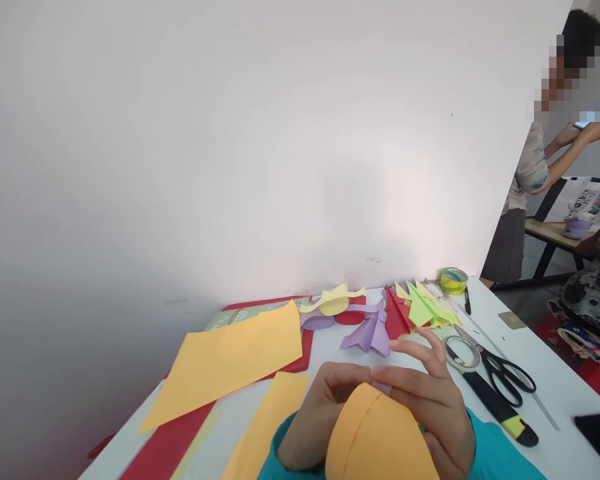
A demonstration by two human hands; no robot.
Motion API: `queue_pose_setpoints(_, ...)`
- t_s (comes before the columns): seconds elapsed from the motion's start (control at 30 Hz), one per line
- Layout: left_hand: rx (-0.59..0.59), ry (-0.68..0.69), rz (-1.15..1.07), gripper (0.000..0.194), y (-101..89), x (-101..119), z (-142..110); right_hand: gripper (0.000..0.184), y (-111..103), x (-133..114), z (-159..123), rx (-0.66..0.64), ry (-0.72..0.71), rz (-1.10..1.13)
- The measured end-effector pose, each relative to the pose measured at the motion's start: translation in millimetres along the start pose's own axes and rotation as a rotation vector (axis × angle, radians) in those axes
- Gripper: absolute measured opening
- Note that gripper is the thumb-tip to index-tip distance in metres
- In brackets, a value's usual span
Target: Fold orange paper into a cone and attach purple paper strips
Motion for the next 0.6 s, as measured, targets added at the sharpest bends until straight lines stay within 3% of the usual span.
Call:
queue_pose_setpoints(0.3, -0.128, 0.009, 0.043, 0.016, 11.8, 12, 0, 0.03, 1, -2, 0, -0.019, -0.021, -0.087)
queue_pose_setpoints(0.6, -0.198, -0.011, -0.019, 0.011, 18.4, 10, 2, 0.021, 9, 6, -1, -0.094, -0.175, -0.198)
Point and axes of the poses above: each hand's wrist, its own z-axis towards the middle knuckle, its own y-axis out of the palm, x = y × z, the point moved 6 cm from there along z, towards the middle knuckle, and after that the axes turned 1 degree about -x, right-handed, at the moved point
